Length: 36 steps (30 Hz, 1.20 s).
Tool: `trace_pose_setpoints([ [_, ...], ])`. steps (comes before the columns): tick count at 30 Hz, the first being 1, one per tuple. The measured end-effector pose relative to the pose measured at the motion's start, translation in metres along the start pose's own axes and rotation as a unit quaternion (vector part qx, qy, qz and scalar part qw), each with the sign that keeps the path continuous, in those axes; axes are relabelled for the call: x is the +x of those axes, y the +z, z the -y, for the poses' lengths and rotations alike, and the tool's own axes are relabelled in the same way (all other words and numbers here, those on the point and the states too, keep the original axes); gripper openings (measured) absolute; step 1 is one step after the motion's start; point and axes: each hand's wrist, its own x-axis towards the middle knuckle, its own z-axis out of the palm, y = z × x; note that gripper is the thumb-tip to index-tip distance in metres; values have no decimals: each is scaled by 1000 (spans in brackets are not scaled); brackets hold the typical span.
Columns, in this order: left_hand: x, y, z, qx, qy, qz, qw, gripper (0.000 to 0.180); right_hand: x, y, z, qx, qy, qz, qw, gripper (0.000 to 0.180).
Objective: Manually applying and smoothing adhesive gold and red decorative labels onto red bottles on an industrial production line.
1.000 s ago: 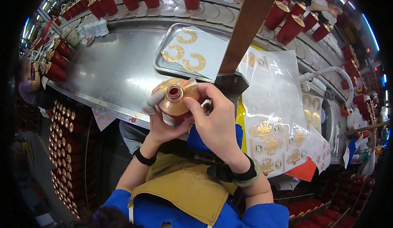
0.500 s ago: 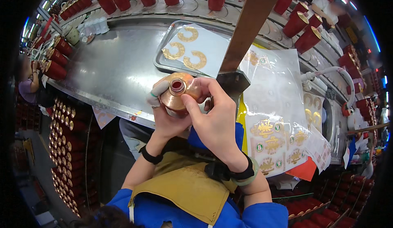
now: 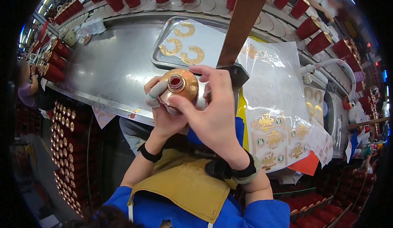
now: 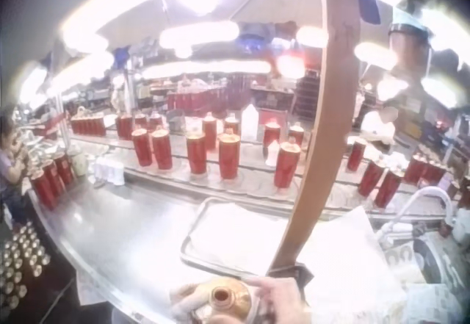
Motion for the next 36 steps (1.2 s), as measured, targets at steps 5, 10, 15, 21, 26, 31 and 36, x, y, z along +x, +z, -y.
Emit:
trace_pose_setpoints([
  [5,1,-16,8,-167,-49,106,979,94,-2,-12,-19,51,91,23,994,45],
  [10,-3,-10,-2,-91,-42,40,994,89,-4,-1,-19,99,66,54,991,37],
  [15,2,-24,-6,-138,-79,112,981,84,4,-15,-22,229,186,94,951,31],
  [21,12,-23,-29,-422,-258,46,868,38,-2,4,-38,237,129,76,960,37],
  [26,15,-27,-33,-430,-273,70,857,47,0,-2,-33,230,154,102,956,43],
  [31,19,-28,-38,-432,-284,76,852,56,1,-1,-34,230,140,98,958,43],
  [36,18,-28,-37,-427,-282,74,856,61,3,-5,-29,238,165,116,950,45],
])
